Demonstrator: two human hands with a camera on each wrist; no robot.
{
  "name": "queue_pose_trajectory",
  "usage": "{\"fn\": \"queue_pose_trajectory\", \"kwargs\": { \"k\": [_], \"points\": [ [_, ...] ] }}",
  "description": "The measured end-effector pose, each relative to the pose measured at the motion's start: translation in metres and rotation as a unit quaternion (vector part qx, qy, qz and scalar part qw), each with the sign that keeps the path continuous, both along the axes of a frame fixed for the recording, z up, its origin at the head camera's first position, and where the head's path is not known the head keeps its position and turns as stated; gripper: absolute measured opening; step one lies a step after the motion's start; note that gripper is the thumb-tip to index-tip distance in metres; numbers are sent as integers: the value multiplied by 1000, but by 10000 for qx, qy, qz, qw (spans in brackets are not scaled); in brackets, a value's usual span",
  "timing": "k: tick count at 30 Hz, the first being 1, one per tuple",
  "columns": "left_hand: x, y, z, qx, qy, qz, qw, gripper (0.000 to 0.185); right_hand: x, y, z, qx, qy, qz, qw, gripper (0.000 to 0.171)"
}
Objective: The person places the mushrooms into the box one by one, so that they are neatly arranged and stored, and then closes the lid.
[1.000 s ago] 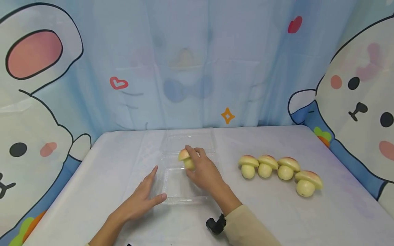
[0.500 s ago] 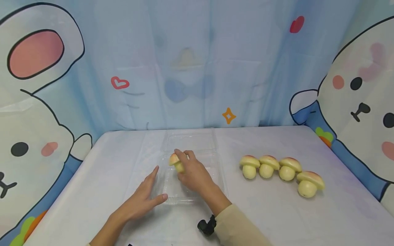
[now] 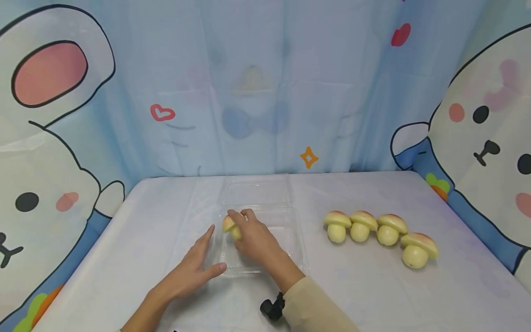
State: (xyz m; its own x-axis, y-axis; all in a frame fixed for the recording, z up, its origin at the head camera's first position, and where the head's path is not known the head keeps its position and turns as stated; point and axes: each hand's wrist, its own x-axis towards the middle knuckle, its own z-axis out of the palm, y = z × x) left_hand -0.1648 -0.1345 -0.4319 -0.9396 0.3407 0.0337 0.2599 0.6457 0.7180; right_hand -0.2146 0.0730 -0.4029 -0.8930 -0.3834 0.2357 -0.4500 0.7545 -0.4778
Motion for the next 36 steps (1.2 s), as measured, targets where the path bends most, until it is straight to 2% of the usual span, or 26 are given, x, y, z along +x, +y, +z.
{"fn": "queue_pose_trajectory", "kwargs": {
  "k": [14, 22, 29, 36],
  "points": [
    [0, 1, -1, -99, 15, 52, 9999, 96, 1, -7, -7, 331, 301, -79, 9990, 71],
    [0, 0, -1, -54, 46, 62, 10000, 97, 1, -15, -8, 516, 165, -87, 9985, 73],
    [1, 0, -2, -49, 65, 42, 10000, 96, 2, -16, -10, 608, 279, -55, 9977, 76],
    [-1, 0, -3, -76, 51, 42, 9999, 96, 5, -15, -8, 730, 255, -213, 9968, 77]
  ]
}}
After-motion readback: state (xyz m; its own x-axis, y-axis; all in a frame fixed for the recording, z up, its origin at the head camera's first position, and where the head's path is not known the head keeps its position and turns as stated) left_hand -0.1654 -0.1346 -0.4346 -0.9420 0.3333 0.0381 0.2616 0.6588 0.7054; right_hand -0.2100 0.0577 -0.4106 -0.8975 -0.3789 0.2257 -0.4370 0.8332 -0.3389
